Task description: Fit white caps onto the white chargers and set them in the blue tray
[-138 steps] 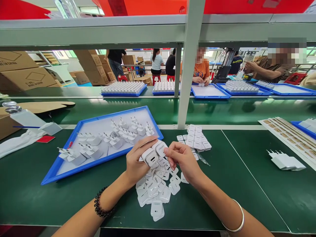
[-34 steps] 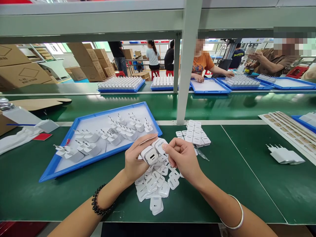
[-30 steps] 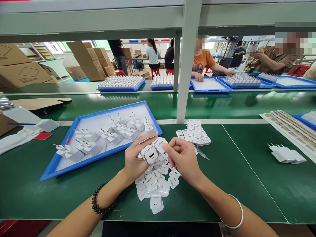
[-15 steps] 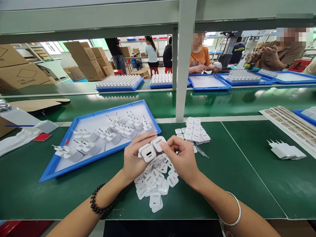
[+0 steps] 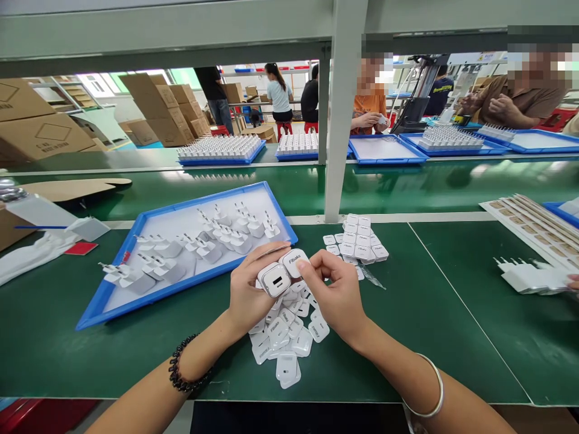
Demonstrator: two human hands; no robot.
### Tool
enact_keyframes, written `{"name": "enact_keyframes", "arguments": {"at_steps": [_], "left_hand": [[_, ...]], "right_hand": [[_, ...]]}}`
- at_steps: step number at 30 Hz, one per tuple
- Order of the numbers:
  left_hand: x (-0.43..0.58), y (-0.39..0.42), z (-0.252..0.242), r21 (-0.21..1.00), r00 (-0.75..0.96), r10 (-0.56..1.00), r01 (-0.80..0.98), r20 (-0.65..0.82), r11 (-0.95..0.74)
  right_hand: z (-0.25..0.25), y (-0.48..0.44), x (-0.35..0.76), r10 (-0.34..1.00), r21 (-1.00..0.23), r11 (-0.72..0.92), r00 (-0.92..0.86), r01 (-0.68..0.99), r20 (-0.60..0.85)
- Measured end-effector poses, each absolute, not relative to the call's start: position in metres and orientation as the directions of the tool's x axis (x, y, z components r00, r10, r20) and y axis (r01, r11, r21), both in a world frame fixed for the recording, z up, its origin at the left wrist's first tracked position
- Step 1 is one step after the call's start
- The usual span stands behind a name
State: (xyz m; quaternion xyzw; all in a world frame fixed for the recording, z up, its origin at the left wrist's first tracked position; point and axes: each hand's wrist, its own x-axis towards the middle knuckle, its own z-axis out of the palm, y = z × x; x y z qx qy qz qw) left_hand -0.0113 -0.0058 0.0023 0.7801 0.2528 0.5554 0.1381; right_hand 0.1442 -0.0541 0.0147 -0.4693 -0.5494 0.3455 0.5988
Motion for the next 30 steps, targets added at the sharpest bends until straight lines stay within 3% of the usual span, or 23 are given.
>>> {"name": "enact_keyframes", "arguments": {"at_steps": [8, 12, 21, 26, 30], "left_hand": [[-0.012, -0.006, 0.002, 0.529, 0.253, 0.571, 0.22, 0.781, -0.82], [-0.011, -0.004, -0.001, 0.553, 0.246, 0.59, 0.207, 0.769, -0.807], [-0.011, -0.008, 0.001, 0.499, 0.279, 0.529, 0.175, 0.802, -0.849], [-0.013, -0.01, 0.0, 0.4, 0.331, 0.433, 0.168, 0.838, -0.901], [-0.011, -0.01, 0.0, 0.455, 0.285, 0.483, 0.16, 0.828, -0.876]], "right_hand": [[0.016, -0.052, 0.146, 0.917, -0.92, 0.347, 0.141, 0.18, 0.374], [0.021, -0.049, 0.149, 0.94, -0.934, 0.291, 0.123, 0.207, 0.32], [0.022, -0.046, 0.146, 0.987, -0.986, 0.096, -0.114, -0.137, 0.112], [0.015, -0.047, 0.144, 0.982, -0.982, 0.175, -0.063, -0.07, 0.18], [0.011, -0.045, 0.145, 0.975, -0.975, 0.21, -0.06, -0.071, 0.215]]}}
